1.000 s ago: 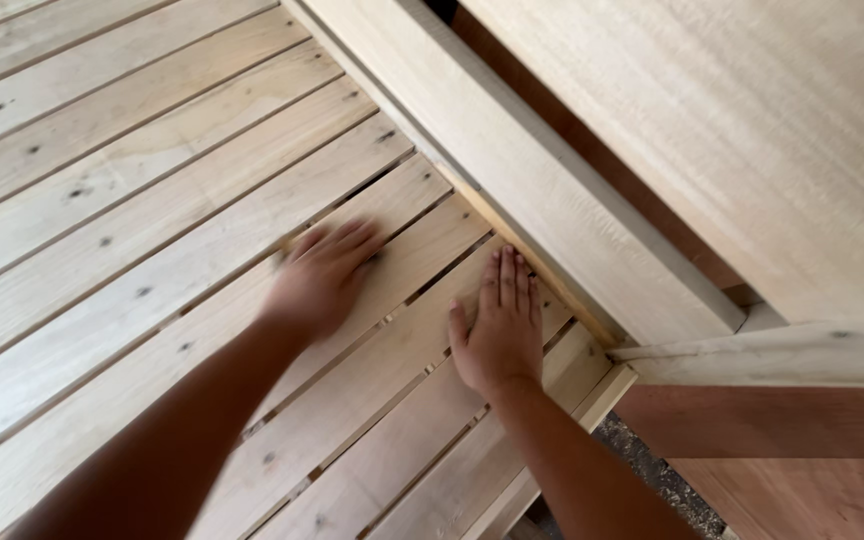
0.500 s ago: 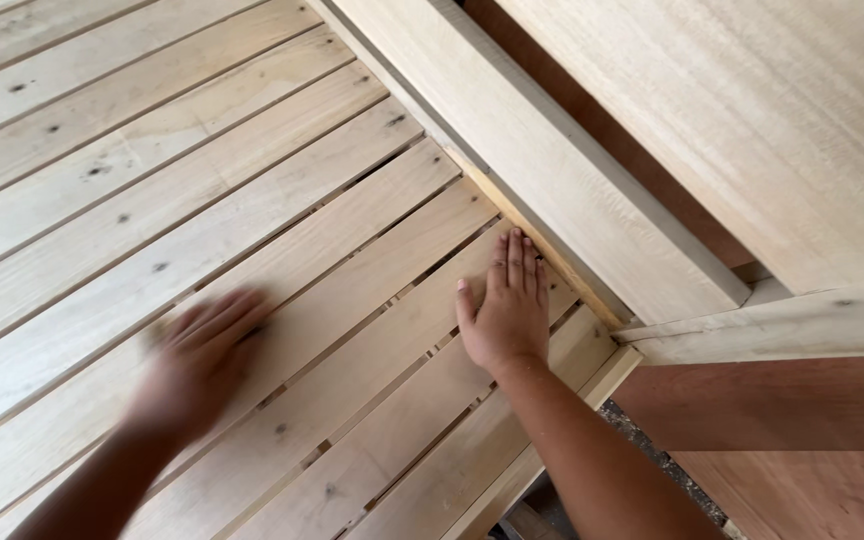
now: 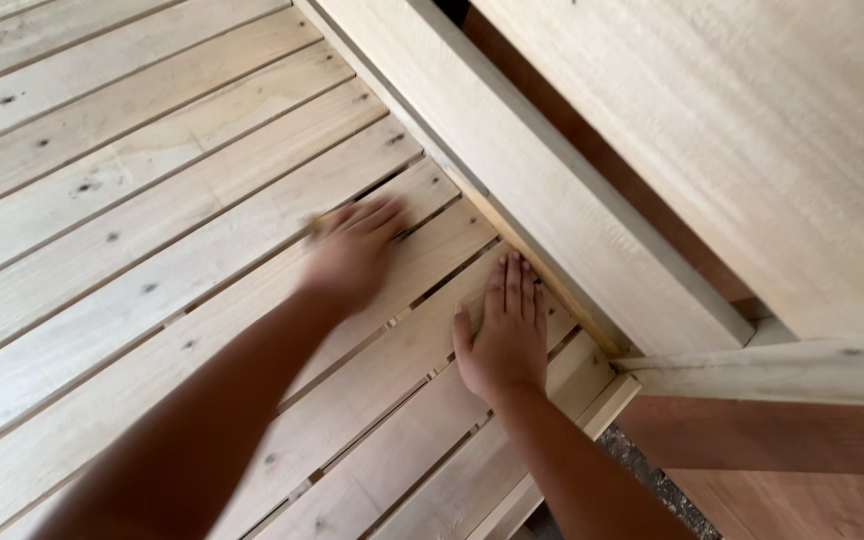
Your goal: The person sands the slatted wooden surface of a furniture frame, rubbing a sanding block by hand across the wood slats. They work over different sections of the slatted top, steadying the frame with one hand while sanding with the other.
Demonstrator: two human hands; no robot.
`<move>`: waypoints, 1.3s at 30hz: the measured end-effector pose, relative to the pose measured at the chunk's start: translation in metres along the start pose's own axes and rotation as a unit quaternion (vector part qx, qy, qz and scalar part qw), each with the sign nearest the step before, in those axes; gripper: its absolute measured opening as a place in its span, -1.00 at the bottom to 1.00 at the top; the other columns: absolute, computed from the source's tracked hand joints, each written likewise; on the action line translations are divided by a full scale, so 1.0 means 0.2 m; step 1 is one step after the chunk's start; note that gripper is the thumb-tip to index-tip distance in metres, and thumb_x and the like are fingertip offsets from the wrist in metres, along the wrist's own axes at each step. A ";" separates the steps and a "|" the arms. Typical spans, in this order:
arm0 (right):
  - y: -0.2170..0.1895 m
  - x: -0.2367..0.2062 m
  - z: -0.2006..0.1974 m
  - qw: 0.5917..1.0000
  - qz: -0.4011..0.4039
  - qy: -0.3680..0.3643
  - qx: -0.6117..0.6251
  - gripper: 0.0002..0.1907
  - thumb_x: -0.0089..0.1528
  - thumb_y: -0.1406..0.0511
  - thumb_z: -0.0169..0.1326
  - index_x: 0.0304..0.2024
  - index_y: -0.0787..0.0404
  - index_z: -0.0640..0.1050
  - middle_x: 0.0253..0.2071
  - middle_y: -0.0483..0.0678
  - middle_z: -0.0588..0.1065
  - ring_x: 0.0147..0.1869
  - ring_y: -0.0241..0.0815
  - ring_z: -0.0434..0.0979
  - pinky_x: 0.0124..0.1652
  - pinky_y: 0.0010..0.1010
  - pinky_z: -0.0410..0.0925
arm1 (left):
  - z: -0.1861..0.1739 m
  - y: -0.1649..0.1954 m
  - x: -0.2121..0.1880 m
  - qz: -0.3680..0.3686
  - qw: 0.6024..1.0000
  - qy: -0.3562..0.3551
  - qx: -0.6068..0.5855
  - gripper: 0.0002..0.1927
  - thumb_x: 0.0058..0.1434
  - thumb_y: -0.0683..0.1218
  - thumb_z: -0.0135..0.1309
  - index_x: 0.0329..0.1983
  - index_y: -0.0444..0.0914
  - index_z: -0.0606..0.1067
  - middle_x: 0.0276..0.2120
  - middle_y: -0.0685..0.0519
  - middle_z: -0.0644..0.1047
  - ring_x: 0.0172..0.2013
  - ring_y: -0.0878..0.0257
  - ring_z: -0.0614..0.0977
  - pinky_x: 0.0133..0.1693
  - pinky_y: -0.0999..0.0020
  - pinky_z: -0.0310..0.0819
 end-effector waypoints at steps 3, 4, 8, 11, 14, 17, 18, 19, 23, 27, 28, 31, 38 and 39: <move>0.00 0.01 -0.01 1.000 0.005 -0.008 -0.021 -0.16 0.35 -0.04 -0.30 0.49 0.34 -0.10 0.56 0.14 -0.16 0.63 0.02 -0.28 0.47 -0.16 -0.33 | 0.09 0.13 0.32 -0.020 0.999 -0.009 0.031 -0.49 0.45 0.00 -0.37 0.45 -0.08 0.23 0.49 0.16 0.13 0.49 0.30 0.04 0.45 0.14 -0.24; 0.00 0.01 -0.01 1.000 0.007 -0.009 -0.023 -0.16 0.35 -0.04 -0.30 0.49 0.33 -0.10 0.57 0.14 -0.16 0.63 0.02 -0.28 0.47 -0.16 -0.33 | 0.10 0.15 0.35 -0.031 0.999 -0.015 0.042 -0.49 0.44 0.00 -0.37 0.44 -0.07 0.22 0.49 0.18 0.13 0.49 0.31 0.03 0.44 0.15 -0.25; 0.01 0.02 -0.01 1.000 0.003 0.001 -0.007 -0.14 0.33 -0.04 -0.28 0.50 0.33 -0.11 0.57 0.13 -0.17 0.64 0.00 -0.28 0.46 -0.18 -0.32 | 0.03 0.09 0.13 0.005 0.999 0.004 0.031 -0.48 0.43 0.00 -0.31 0.45 -0.11 0.23 0.49 0.14 0.14 0.48 0.26 0.05 0.43 0.18 -0.23; 0.01 0.04 0.01 1.000 0.007 0.002 0.016 -0.15 0.34 -0.04 -0.29 0.51 0.33 -0.11 0.58 0.12 -0.18 0.64 0.00 -0.28 0.47 -0.19 -0.32 | -0.08 -0.09 -0.31 -0.056 0.998 0.009 -0.032 -0.52 0.46 0.10 -0.26 0.42 -0.04 0.29 0.47 0.16 0.19 0.47 0.21 0.09 0.45 0.18 -0.17; 0.01 0.06 0.04 1.000 0.000 0.007 0.004 -0.15 0.36 -0.05 -0.30 0.50 0.34 -0.11 0.58 0.16 -0.19 0.64 0.02 -0.30 0.46 -0.18 -0.33 | -0.24 -0.22 -0.79 -0.129 0.991 0.037 -0.018 -0.48 0.42 0.08 -0.19 0.43 -0.03 0.33 0.45 0.15 0.23 0.44 0.14 0.12 0.40 0.14 -0.06; 0.02 0.08 0.07 1.000 0.005 0.010 0.013 -0.15 0.35 -0.06 -0.31 0.51 0.32 -0.11 0.59 0.13 -0.20 0.65 -0.01 -0.31 0.48 -0.19 -0.33 | -0.38 -0.24 -1.19 -0.114 0.984 0.135 -0.002 -0.54 0.41 0.02 -0.16 0.36 -0.10 0.39 0.39 0.00 0.38 0.41 0.07 0.33 0.35 0.11 0.13; 0.03 0.08 0.08 1.000 0.012 0.007 0.021 -0.14 0.34 -0.06 -0.31 0.51 0.30 -0.11 0.59 0.10 -0.20 0.66 -0.03 -0.31 0.49 -0.20 -0.33 | -0.38 -0.29 -1.25 -0.266 0.959 0.086 -0.053 -0.53 0.45 0.04 -0.14 0.39 -0.11 0.41 0.24 -0.12 0.46 0.26 -0.02 0.46 0.25 0.07 0.28; 0.03 0.09 0.07 1.000 0.006 0.016 0.021 -0.16 0.35 -0.05 -0.29 0.51 0.29 -0.09 0.58 0.12 -0.18 0.65 -0.01 -0.29 0.48 -0.18 -0.30 | -0.39 -0.31 -1.34 -0.411 0.905 0.036 -0.105 -0.53 0.49 0.05 -0.12 0.41 -0.12 0.44 0.10 -0.24 0.54 0.10 -0.11 0.59 0.16 0.03 0.43; -0.05 0.07 0.03 0.988 -0.125 0.084 0.020 -0.21 0.41 -0.02 -0.19 0.52 0.32 0.02 0.57 0.21 -0.06 0.64 0.14 -0.17 0.51 -0.06 -0.17 | -0.45 -0.24 -1.40 -0.449 0.665 0.275 -0.530 -0.44 0.56 0.09 -0.07 0.33 -0.47 0.50 -0.01 -0.35 0.56 -0.22 0.11 0.63 -0.05 0.02 0.57; -0.32 -0.08 0.03 0.902 -0.351 0.036 0.249 -0.28 0.36 -0.01 0.02 0.44 0.21 0.24 0.51 0.17 0.19 0.65 0.17 0.01 0.52 -0.09 -0.02 | -0.43 -0.06 -1.27 -0.466 0.426 0.326 -0.704 -0.54 0.40 0.03 -0.12 0.27 -0.31 0.35 -0.02 -0.17 0.57 -0.20 0.08 0.68 -0.04 0.12 0.60; -0.42 -0.12 0.04 0.863 -0.413 0.014 0.292 -0.21 0.33 0.00 0.08 0.47 0.26 0.23 0.51 0.26 0.16 0.62 0.24 -0.02 0.46 -0.04 -0.05 | -0.42 -0.01 -1.21 -0.448 0.402 0.322 -0.731 -0.54 0.41 0.03 -0.12 0.24 -0.35 0.36 -0.02 -0.15 0.56 -0.19 0.09 0.68 -0.05 0.10 0.60; -0.65 -0.20 0.10 0.736 -0.400 -0.222 0.500 -0.08 0.34 0.04 0.10 0.53 0.42 0.06 0.55 0.32 0.04 0.62 0.29 -0.10 0.42 -0.05 -0.09 | -0.35 0.10 -1.07 -0.389 0.379 0.302 -0.784 -0.52 0.41 0.06 -0.11 0.17 -0.42 0.40 -0.03 -0.16 0.56 -0.17 0.07 0.64 -0.05 0.09 0.58; -0.71 0.03 -0.03 0.697 -0.282 -0.122 0.648 -0.39 0.51 0.18 -0.21 0.53 0.35 0.12 0.57 0.17 0.14 0.65 0.13 0.05 0.52 -0.21 0.04 | -0.22 -0.06 -1.04 -0.410 0.605 0.322 -0.602 -0.59 0.43 0.09 -0.10 0.08 -0.26 0.58 -0.04 -0.09 0.63 -0.03 0.10 0.62 0.03 0.11 0.47; -0.66 0.13 -0.08 0.725 -0.336 -0.041 0.600 -0.39 0.52 0.22 -0.27 0.58 0.27 0.00 0.63 0.09 0.02 0.71 0.04 -0.05 0.56 -0.24 -0.03 | -0.24 -0.15 -1.08 -0.467 0.668 0.322 -0.482 -0.62 0.40 0.08 -0.06 0.13 -0.17 0.56 0.02 -0.04 0.61 0.02 0.11 0.60 0.09 0.09 0.45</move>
Point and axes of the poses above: each hand's wrist, its own x-axis towards the middle knuckle, its own z-axis out of the palm, y = z × x, the point moved 3 cm from there along x, towards the middle knuckle
